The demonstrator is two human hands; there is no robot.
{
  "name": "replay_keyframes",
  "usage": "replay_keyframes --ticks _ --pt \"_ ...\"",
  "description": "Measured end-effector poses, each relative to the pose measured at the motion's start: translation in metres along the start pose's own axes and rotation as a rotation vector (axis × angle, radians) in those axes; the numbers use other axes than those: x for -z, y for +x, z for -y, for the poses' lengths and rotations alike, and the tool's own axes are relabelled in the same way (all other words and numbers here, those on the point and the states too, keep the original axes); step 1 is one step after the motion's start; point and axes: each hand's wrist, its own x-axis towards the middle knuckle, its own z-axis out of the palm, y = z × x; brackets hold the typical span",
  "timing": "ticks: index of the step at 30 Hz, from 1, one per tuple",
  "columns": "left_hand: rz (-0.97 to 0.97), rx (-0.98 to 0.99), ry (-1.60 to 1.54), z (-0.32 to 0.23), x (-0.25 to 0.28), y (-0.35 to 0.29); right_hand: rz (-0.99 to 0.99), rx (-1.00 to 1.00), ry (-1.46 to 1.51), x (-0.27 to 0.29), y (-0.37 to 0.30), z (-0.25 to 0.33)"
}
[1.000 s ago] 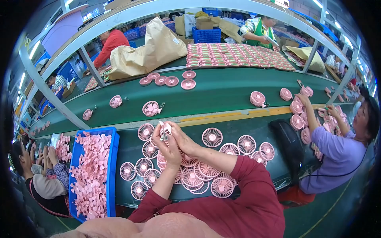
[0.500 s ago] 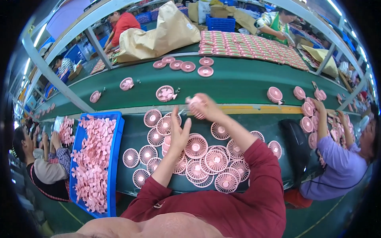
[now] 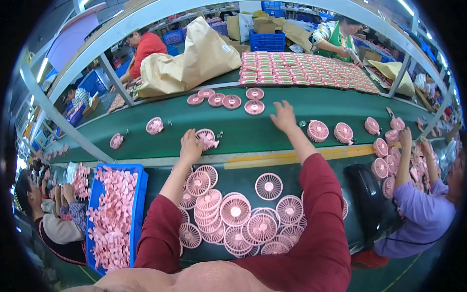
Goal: The person assembles portable fans by taking fan grilles and bodies, snapping the housings together by hand, and placing the assembled fans onto the conveyor belt.
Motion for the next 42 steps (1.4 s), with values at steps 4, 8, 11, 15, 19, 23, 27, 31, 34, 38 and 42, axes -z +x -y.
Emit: replay_keyframes --ticks 4,8,11,15,19,23,27,31,34,38,42 --pt "0.209 0.162 0.096 -0.002 -0.021 0.032 0.086 -0.028 0.106 -0.043 0.051 0.001" --pt "0.132 0.093 -0.001 0.022 -0.023 0.030 0.237 -0.108 0.031 -0.070 0.089 0.007" --pt "0.048 0.119 0.044 0.047 -0.003 0.018 0.249 -0.144 -0.053 -0.082 0.093 0.014" --pt "-0.158 0.162 0.001 0.091 0.016 -0.002 0.218 -0.186 -0.114 -0.085 0.084 0.011" --pt "-0.336 0.164 -0.275 0.105 -0.002 -0.011 0.153 -0.122 -0.018 -0.074 0.067 -0.006" --pt "-0.448 0.193 -0.338 0.099 0.010 -0.023 0.354 0.206 0.330 -0.035 0.029 0.011" --pt "-0.446 0.186 -0.407 0.094 0.009 -0.018 0.772 0.298 0.702 0.016 -0.006 0.039" --pt "-0.451 0.170 -0.412 0.103 0.010 -0.020 1.215 0.456 0.881 0.072 -0.033 0.100" --pt "-0.460 0.190 -0.432 0.104 0.010 -0.021 1.331 0.399 0.893 0.065 -0.015 0.119" --pt "-0.487 0.194 -0.379 0.112 0.020 -0.033 0.495 0.367 0.606 -0.007 0.049 0.134" --pt "-0.467 0.179 -0.453 0.093 0.000 -0.018 0.300 0.049 0.037 -0.097 0.141 0.060"
